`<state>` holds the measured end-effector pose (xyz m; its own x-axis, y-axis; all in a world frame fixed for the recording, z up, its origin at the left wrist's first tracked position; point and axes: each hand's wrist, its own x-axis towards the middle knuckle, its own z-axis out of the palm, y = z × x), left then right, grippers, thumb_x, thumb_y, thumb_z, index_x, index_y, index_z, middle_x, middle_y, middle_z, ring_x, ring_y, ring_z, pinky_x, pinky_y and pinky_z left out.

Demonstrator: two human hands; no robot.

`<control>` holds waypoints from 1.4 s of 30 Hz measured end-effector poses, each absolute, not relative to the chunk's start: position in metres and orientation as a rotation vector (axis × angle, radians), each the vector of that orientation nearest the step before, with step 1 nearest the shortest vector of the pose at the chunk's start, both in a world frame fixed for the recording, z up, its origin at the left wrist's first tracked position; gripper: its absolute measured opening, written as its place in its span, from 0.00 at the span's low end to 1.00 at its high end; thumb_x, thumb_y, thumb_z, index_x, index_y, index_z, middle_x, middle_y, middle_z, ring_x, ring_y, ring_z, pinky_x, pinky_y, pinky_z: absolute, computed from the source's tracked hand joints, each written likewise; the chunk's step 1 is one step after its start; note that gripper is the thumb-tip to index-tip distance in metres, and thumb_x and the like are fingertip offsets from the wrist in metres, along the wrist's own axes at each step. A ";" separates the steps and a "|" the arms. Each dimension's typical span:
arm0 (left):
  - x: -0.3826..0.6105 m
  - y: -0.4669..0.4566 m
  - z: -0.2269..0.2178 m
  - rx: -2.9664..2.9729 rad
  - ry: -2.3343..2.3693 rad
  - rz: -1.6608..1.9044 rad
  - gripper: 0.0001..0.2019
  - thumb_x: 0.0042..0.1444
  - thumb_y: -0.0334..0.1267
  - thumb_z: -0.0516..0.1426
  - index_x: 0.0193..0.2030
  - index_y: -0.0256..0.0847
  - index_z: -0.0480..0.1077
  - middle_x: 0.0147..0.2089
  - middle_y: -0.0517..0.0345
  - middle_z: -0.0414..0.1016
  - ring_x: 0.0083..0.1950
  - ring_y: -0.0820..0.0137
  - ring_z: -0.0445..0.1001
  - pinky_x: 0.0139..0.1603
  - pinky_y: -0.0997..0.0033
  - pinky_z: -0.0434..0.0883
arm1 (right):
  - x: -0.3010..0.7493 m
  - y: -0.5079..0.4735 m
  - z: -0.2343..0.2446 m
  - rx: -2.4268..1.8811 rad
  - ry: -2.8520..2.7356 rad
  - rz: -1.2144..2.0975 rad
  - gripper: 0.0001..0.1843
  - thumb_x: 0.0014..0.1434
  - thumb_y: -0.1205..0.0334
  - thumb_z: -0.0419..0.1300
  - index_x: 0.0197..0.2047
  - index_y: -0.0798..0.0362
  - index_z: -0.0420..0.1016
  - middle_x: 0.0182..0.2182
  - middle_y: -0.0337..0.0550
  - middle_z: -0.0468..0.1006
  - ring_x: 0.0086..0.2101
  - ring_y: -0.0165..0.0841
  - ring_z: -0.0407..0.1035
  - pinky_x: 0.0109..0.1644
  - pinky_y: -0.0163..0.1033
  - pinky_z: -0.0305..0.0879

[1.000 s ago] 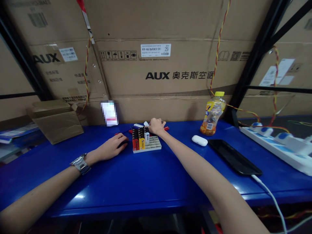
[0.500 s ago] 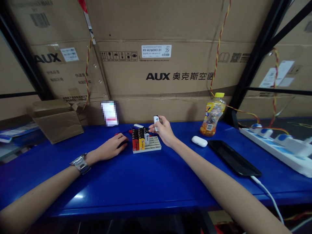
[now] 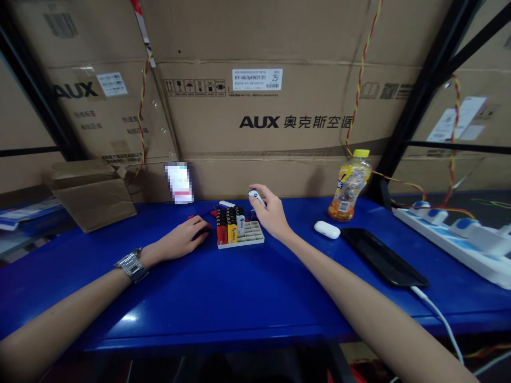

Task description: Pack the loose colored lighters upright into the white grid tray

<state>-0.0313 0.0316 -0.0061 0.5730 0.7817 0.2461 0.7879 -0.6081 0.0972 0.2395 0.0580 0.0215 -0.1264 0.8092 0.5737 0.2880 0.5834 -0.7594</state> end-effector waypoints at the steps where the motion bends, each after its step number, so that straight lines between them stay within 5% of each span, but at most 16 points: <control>1: -0.031 0.032 -0.006 -2.766 -1.379 -0.413 0.12 0.64 0.40 0.47 0.48 0.38 0.67 0.46 0.49 0.67 0.45 0.62 0.71 0.48 0.59 0.69 | 0.239 0.057 0.022 -0.926 -1.683 0.555 0.19 0.60 0.52 0.55 0.52 0.49 0.69 0.23 0.35 0.66 0.21 0.27 0.59 0.24 0.34 0.56; 10: -0.031 0.032 -0.007 -2.764 -1.367 -0.438 0.11 0.64 0.39 0.47 0.47 0.39 0.66 0.46 0.49 0.67 0.45 0.62 0.71 0.48 0.59 0.69 | 0.242 0.055 0.025 -0.907 -1.724 0.422 0.13 0.59 0.56 0.57 0.45 0.53 0.69 0.27 0.38 0.71 0.22 0.28 0.63 0.26 0.35 0.57; 26: -0.031 0.031 -0.005 -2.759 -1.388 -0.418 0.12 0.64 0.39 0.47 0.47 0.39 0.67 0.47 0.49 0.67 0.46 0.61 0.70 0.48 0.58 0.69 | 0.244 0.056 0.028 -0.973 -1.700 0.310 0.10 0.58 0.56 0.57 0.40 0.52 0.63 0.19 0.33 0.67 0.18 0.26 0.59 0.23 0.34 0.53; 31: -0.030 0.030 -0.005 -2.754 -1.383 -0.420 0.12 0.64 0.40 0.47 0.48 0.39 0.67 0.46 0.49 0.67 0.45 0.62 0.71 0.50 0.59 0.69 | 0.243 0.051 0.026 -0.953 -1.743 0.378 0.12 0.60 0.54 0.56 0.43 0.52 0.66 0.19 0.33 0.67 0.19 0.27 0.61 0.24 0.34 0.55; 36: -0.031 0.031 -0.005 -2.760 -1.367 -0.422 0.13 0.64 0.40 0.46 0.48 0.38 0.67 0.47 0.48 0.67 0.45 0.62 0.71 0.50 0.58 0.68 | 0.241 0.050 0.024 -0.922 -1.742 0.518 0.24 0.64 0.50 0.52 0.58 0.53 0.61 0.21 0.36 0.72 0.22 0.30 0.66 0.29 0.37 0.61; 42: -0.032 0.032 -0.007 -2.763 -1.357 -0.457 0.11 0.64 0.39 0.47 0.48 0.40 0.67 0.47 0.49 0.68 0.46 0.62 0.71 0.49 0.58 0.69 | 0.241 0.055 0.027 -0.854 -1.755 0.551 0.16 0.60 0.49 0.56 0.37 0.54 0.72 0.30 0.43 0.76 0.29 0.30 0.66 0.32 0.37 0.61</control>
<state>-0.0316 0.0322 -0.0069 0.5769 0.7697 0.2735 0.7784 -0.6195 0.1015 0.2410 0.0548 0.0265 -0.1865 0.7690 0.6115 0.2812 0.6382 -0.7167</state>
